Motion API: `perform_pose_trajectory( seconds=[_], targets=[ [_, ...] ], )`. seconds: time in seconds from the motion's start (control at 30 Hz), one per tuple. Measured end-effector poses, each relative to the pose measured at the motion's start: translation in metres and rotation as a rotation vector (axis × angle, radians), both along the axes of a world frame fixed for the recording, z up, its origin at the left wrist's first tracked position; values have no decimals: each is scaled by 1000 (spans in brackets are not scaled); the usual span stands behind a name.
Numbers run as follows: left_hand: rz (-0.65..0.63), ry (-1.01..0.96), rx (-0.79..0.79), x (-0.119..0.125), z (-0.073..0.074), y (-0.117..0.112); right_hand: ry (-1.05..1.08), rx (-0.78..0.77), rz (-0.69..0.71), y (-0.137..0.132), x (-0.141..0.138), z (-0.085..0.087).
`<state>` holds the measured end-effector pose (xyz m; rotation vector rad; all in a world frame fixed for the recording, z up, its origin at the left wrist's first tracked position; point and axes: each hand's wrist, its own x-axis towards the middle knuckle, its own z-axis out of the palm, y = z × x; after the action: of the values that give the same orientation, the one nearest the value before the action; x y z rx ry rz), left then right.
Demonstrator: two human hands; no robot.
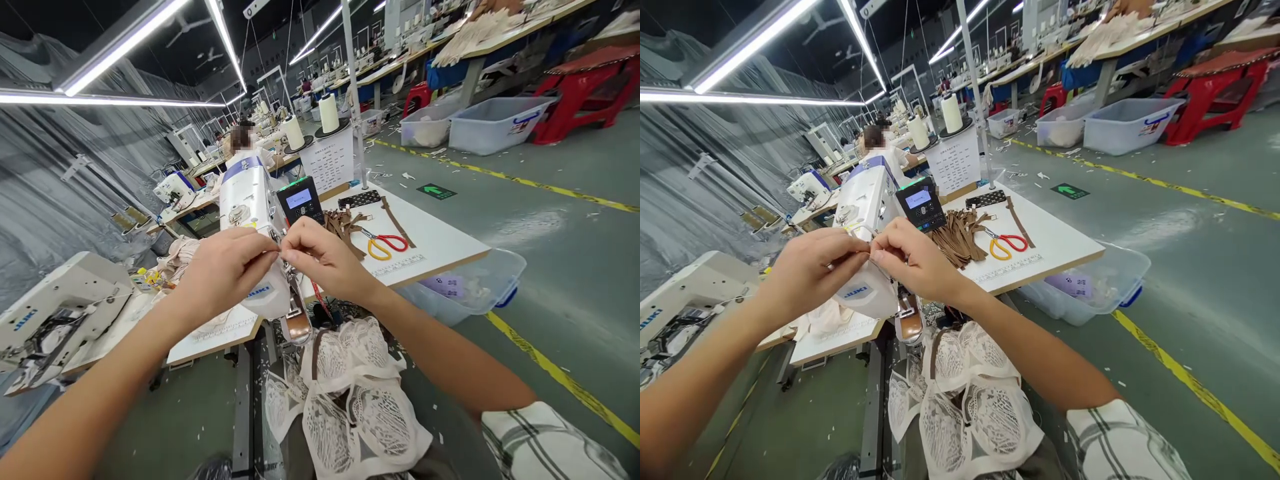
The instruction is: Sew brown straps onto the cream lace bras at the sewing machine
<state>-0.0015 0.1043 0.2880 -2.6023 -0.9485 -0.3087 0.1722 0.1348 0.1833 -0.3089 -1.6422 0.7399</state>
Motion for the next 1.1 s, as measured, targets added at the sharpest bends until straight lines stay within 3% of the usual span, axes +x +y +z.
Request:
perform_pose_trajectory(
  seconds=[0.1, 0.2, 0.33, 0.47, 0.6, 0.7, 0.8, 0.9, 1.0, 1.1],
  targets=[
    [-27, -40, 33, -4, -1, -8, -87, 82, -89, 0, 7, -2],
    [-20, -22, -29, 3, -4, -11, -200, 202, -174, 5, 5, -10],
    [-31, 16, 34, 13, -7, -3, -323, 355, -431, 20, -7, -22],
    [6, -168, -172, 10, -6, 4, -315, 333, -598, 34, -18, -29],
    [134, -417, -376, 3, -1, 4, -199, 296, -426, 36, -20, -33],
    [202, -517, -412, 3, 0, 4, -68, 241, -291, 28, -16, -37],
    [229, -525, -432, 6, 0, 3, 66, 208, -283, 13, -10, -38],
    [190, -468, -439, 9, 1, -3, 153, 144, -241, -3, -6, -34],
    [102, -375, -410, 14, 1, -17, 205, 41, -88, -13, -7, -27],
    [16, -250, -316, 20, -1, -33, 69, 78, 25, -16, -10, -21]
  ],
)
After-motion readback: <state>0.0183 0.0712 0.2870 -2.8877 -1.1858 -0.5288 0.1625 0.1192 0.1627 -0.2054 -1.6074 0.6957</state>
